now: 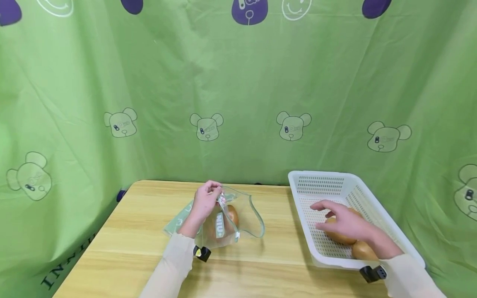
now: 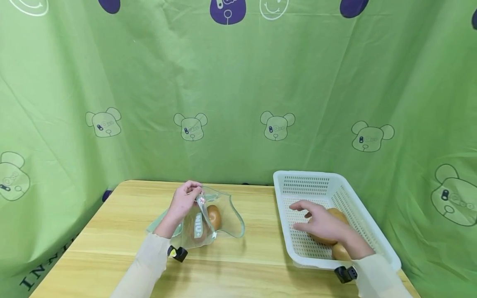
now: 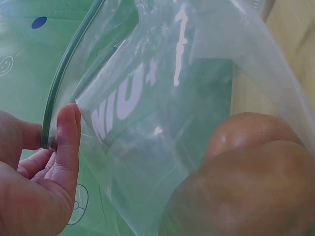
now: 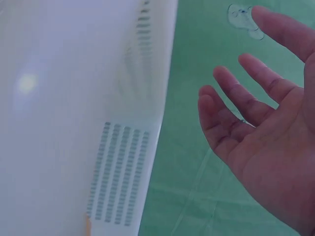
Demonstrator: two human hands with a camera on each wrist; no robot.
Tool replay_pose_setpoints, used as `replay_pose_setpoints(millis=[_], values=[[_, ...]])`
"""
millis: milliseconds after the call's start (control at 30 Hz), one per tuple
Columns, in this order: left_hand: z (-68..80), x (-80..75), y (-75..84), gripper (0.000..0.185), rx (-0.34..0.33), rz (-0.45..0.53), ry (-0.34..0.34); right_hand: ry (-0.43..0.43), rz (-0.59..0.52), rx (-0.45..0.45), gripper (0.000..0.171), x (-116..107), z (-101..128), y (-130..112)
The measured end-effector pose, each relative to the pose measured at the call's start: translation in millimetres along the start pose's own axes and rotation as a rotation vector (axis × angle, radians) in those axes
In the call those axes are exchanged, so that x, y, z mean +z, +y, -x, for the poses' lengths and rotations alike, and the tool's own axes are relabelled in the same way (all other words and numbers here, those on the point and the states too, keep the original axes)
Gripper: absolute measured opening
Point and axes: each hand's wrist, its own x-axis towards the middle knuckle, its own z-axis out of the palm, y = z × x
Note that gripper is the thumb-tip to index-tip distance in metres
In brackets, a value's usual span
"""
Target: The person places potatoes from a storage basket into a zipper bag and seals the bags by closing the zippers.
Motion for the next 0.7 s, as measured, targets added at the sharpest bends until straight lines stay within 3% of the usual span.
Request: replay_pose_setpoints(millis=[333, 567, 700], values=[[-0.9, -0.2, -0.6, 0.017, -0.027, 0.004, 0.002, 0.032, 0.023, 0.075, 0.049, 0, 14, 28], [2.1, -1.7, -0.7, 0.013, 0.051, 0.025, -0.014, 0.015, -0.021, 0.095, 0.053, -2, 21, 47], [1.5, -0.9, -1.4, 0.015, 0.006, 0.01, -0.007, 0.011, -0.038, 0.098, 0.056, -2, 24, 54]])
